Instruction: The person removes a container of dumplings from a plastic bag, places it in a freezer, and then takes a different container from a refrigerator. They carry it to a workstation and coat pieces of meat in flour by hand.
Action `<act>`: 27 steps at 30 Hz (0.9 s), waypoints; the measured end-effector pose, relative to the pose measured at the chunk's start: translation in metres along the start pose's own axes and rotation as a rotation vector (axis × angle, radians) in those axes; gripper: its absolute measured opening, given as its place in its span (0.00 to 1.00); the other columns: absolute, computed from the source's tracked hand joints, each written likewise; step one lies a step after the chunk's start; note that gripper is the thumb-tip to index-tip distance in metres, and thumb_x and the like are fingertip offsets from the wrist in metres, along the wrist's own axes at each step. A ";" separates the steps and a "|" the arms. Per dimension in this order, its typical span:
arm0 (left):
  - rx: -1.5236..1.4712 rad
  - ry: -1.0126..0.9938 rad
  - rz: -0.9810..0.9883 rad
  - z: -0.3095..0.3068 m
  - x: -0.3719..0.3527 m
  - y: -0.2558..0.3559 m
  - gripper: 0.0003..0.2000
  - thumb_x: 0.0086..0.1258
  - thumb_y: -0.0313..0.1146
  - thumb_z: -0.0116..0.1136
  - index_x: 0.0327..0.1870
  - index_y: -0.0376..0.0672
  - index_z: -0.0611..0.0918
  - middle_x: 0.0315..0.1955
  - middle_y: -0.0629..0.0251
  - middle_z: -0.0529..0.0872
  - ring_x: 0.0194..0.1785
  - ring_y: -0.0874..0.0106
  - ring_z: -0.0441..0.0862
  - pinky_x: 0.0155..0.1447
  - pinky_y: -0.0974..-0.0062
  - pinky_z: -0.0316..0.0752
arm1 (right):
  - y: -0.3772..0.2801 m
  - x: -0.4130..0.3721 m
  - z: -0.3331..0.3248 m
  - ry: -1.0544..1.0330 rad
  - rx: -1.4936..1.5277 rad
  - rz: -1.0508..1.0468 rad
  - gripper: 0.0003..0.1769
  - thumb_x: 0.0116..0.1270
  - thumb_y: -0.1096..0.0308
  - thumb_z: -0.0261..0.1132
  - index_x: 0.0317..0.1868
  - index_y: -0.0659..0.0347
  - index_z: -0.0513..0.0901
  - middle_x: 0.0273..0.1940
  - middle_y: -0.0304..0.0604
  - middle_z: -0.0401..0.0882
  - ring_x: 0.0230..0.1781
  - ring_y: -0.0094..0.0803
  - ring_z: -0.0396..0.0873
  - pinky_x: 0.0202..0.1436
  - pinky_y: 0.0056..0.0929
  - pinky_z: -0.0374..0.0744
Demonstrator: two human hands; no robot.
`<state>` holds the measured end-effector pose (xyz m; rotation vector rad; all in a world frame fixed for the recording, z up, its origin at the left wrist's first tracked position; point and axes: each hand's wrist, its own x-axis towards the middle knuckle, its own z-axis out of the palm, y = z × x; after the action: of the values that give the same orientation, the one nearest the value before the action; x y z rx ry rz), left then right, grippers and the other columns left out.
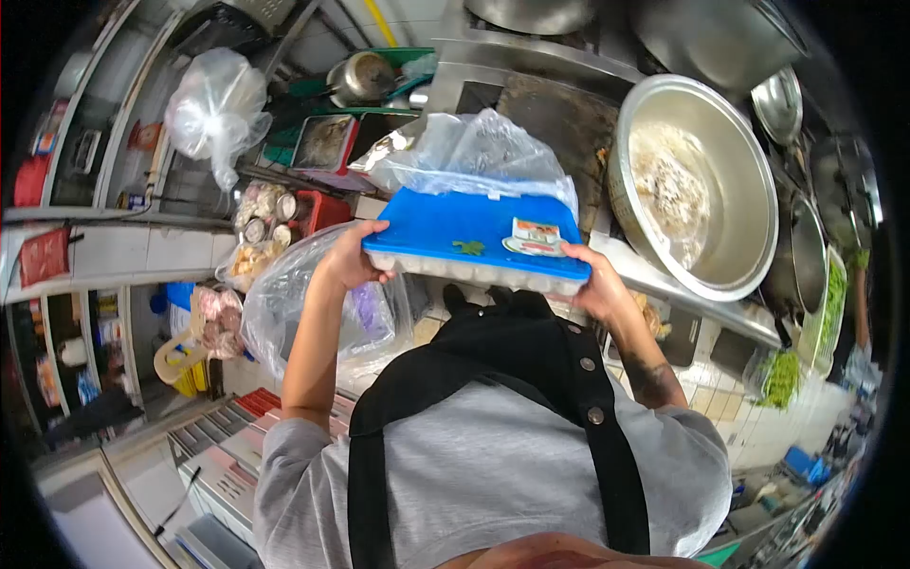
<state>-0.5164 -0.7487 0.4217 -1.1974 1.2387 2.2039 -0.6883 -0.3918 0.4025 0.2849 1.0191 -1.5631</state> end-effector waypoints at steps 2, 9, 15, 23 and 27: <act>-0.083 -0.006 0.007 0.005 -0.023 -0.009 0.22 0.65 0.47 0.54 0.52 0.38 0.76 0.39 0.51 0.85 0.30 0.54 0.83 0.31 0.60 0.80 | -0.001 -0.009 -0.001 -0.008 -0.029 0.078 0.31 0.63 0.51 0.66 0.64 0.54 0.73 0.57 0.43 0.79 0.53 0.39 0.81 0.51 0.44 0.82; -0.190 0.205 0.234 0.064 -0.092 -0.021 0.25 0.66 0.43 0.52 0.59 0.33 0.73 0.50 0.46 0.82 0.45 0.48 0.84 0.44 0.55 0.85 | -0.003 -0.008 -0.007 -0.093 -0.068 0.087 0.32 0.63 0.52 0.65 0.63 0.60 0.73 0.57 0.48 0.79 0.54 0.41 0.81 0.52 0.48 0.82; 0.061 0.080 0.377 0.086 -0.117 0.023 0.23 0.68 0.41 0.52 0.56 0.33 0.73 0.52 0.50 0.80 0.51 0.58 0.82 0.46 0.58 0.84 | 0.006 0.008 -0.023 -0.318 0.146 -0.012 0.33 0.65 0.55 0.64 0.66 0.64 0.70 0.59 0.52 0.77 0.55 0.45 0.80 0.50 0.52 0.83; 0.441 0.205 0.687 0.131 -0.174 0.049 0.19 0.67 0.39 0.52 0.54 0.34 0.72 0.47 0.61 0.77 0.52 0.69 0.77 0.56 0.66 0.76 | 0.015 0.043 -0.015 -0.540 0.187 -0.240 0.34 0.64 0.60 0.64 0.68 0.65 0.67 0.61 0.54 0.76 0.58 0.49 0.78 0.59 0.59 0.77; 0.401 0.220 0.811 0.102 -0.178 0.008 0.34 0.65 0.36 0.55 0.71 0.32 0.61 0.64 0.58 0.70 0.69 0.68 0.63 0.73 0.71 0.54 | -0.009 0.043 -0.007 -0.556 0.108 -0.382 0.37 0.62 0.65 0.65 0.68 0.74 0.64 0.63 0.59 0.73 0.62 0.48 0.75 0.67 0.44 0.72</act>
<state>-0.4687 -0.6510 0.5960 -0.8675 2.4539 2.1441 -0.7104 -0.4166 0.3731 -0.2821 0.5694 -1.8976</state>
